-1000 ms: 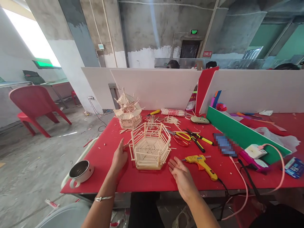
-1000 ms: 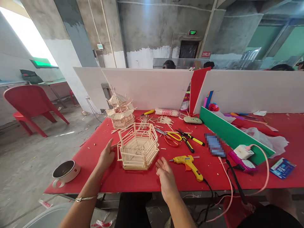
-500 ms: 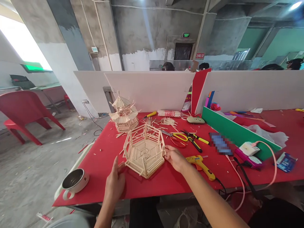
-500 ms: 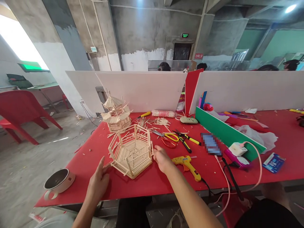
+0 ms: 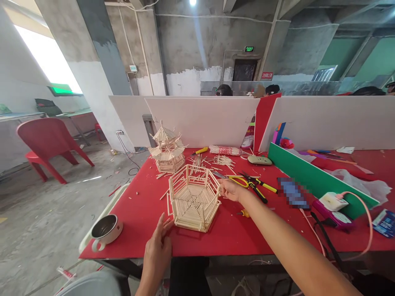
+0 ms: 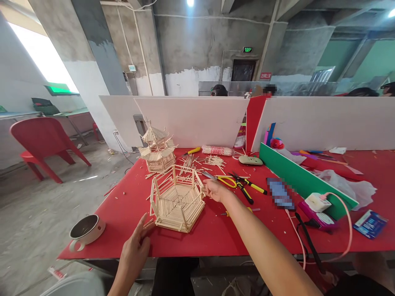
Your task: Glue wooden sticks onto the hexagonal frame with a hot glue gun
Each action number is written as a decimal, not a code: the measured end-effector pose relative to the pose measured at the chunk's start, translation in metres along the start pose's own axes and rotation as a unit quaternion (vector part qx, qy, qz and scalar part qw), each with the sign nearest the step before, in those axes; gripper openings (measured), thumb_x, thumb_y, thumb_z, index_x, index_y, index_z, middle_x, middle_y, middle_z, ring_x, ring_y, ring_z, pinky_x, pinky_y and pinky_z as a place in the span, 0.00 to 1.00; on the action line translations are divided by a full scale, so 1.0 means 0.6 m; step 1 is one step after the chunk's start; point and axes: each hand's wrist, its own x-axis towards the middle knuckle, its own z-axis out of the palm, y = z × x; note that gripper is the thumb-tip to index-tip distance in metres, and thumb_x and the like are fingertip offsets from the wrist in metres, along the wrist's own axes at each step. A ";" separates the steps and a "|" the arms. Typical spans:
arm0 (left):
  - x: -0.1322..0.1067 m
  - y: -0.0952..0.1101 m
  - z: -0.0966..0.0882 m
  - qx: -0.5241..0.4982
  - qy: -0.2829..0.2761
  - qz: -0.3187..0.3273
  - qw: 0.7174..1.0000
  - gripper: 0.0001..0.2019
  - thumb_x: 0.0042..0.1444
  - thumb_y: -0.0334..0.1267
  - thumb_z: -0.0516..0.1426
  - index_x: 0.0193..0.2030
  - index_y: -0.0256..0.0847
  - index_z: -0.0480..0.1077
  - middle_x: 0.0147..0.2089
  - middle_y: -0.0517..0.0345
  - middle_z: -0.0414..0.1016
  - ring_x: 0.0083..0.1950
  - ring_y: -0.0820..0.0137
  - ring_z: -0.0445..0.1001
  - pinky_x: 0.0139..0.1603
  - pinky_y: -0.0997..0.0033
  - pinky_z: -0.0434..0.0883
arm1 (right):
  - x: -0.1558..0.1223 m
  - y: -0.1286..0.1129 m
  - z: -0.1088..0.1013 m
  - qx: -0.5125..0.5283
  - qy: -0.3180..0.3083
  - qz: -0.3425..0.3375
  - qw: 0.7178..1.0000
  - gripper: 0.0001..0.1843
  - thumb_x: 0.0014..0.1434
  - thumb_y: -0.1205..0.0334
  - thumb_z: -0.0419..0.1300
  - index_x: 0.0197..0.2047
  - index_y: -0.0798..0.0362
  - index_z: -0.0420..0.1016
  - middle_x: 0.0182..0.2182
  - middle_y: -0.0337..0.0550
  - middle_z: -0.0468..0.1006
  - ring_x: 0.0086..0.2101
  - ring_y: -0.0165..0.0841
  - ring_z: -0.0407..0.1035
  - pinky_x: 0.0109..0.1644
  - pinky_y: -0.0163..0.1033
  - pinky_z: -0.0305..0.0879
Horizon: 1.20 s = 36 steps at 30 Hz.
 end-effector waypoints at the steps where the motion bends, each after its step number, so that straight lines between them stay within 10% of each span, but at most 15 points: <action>1: 0.003 0.000 -0.001 -0.002 0.002 -0.004 1.000 0.30 0.51 0.31 0.49 0.63 0.44 0.65 0.47 0.58 0.82 0.44 0.66 0.82 0.41 0.70 0.77 | -0.008 -0.009 -0.005 -0.003 0.011 0.006 1.000 0.19 0.64 0.54 0.59 0.55 0.54 0.70 0.52 0.47 0.73 0.47 0.36 0.71 0.50 0.48 0.71; 7: 0.022 0.002 -0.008 0.056 0.056 0.021 0.997 0.15 0.52 0.35 0.51 0.42 0.44 0.77 0.38 0.58 0.84 0.40 0.64 0.81 0.42 0.68 0.76 | -0.140 -0.019 -0.033 0.006 0.089 -0.063 0.994 0.26 0.47 0.71 0.57 0.51 0.49 0.73 0.52 0.44 0.76 0.52 0.33 0.71 0.58 0.39 0.65; 13: 0.019 -0.002 -0.011 0.121 0.045 0.111 0.985 0.11 0.52 0.33 0.52 0.29 0.45 0.77 0.41 0.55 0.81 0.42 0.64 0.80 0.44 0.66 0.76 | -0.271 0.129 0.020 -0.108 0.124 -0.094 0.982 0.19 0.51 0.55 0.60 0.46 0.50 0.79 0.45 0.48 0.81 0.46 0.41 0.75 0.52 0.45 0.72; 25: -0.017 -0.008 0.020 0.182 0.046 0.170 0.967 0.18 0.56 0.31 0.52 0.50 0.42 0.77 0.50 0.51 0.81 0.54 0.55 0.76 0.58 0.47 0.70 | -0.206 0.165 0.064 -0.132 0.119 -0.072 0.982 0.35 0.45 0.63 0.53 0.59 0.51 0.71 0.59 0.47 0.72 0.57 0.40 0.67 0.64 0.47 0.61; 36: -0.016 0.000 0.029 0.199 0.038 0.205 0.958 0.16 0.59 0.32 0.53 0.51 0.43 0.75 0.52 0.54 0.80 0.55 0.56 0.75 0.58 0.49 0.67 | -0.178 0.172 0.055 -0.117 0.132 -0.096 0.980 0.38 0.45 0.66 0.51 0.62 0.48 0.67 0.60 0.45 0.70 0.44 0.35 0.72 0.47 0.42 0.72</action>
